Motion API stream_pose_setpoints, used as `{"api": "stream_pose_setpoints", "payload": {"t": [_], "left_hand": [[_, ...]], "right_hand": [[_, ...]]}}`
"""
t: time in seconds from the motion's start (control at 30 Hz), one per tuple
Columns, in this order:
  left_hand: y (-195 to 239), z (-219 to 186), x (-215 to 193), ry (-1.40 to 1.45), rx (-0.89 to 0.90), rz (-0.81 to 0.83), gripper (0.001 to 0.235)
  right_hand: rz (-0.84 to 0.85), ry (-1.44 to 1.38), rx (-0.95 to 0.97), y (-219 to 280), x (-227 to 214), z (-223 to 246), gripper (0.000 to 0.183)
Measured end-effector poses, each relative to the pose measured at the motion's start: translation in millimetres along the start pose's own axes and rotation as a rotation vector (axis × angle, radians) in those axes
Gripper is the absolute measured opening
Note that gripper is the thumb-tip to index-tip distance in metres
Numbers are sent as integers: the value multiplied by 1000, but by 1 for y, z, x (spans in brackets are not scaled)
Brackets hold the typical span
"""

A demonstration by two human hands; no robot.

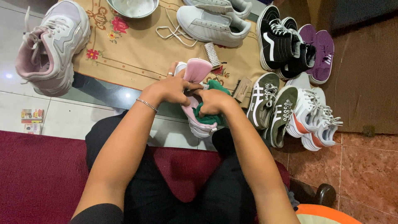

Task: The person cleans the inside of a white sneaker with a pink insole using a green cloth and a small brush. They wipe the interior surfaces, remove the insole to clean it separately, and then place it back inside the shoe.

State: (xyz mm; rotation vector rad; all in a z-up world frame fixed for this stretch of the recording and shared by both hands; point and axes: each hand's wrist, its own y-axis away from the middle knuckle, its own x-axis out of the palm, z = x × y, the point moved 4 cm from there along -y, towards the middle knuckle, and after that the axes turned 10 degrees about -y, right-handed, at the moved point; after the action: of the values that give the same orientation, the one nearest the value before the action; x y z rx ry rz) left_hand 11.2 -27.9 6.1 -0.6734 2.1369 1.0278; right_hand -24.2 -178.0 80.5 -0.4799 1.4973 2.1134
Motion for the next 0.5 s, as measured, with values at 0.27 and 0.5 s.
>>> {"api": "stream_pose_setpoints", "payload": {"t": [0.27,0.5], "left_hand": [[-4,2,1,-7,3,-4,97],[-8,6,6,-2,-7,12,95]], "right_hand": [[-36,-9,-9,3,2,-2,85],[-29,-38,-19,-1,3,-12,88]]}}
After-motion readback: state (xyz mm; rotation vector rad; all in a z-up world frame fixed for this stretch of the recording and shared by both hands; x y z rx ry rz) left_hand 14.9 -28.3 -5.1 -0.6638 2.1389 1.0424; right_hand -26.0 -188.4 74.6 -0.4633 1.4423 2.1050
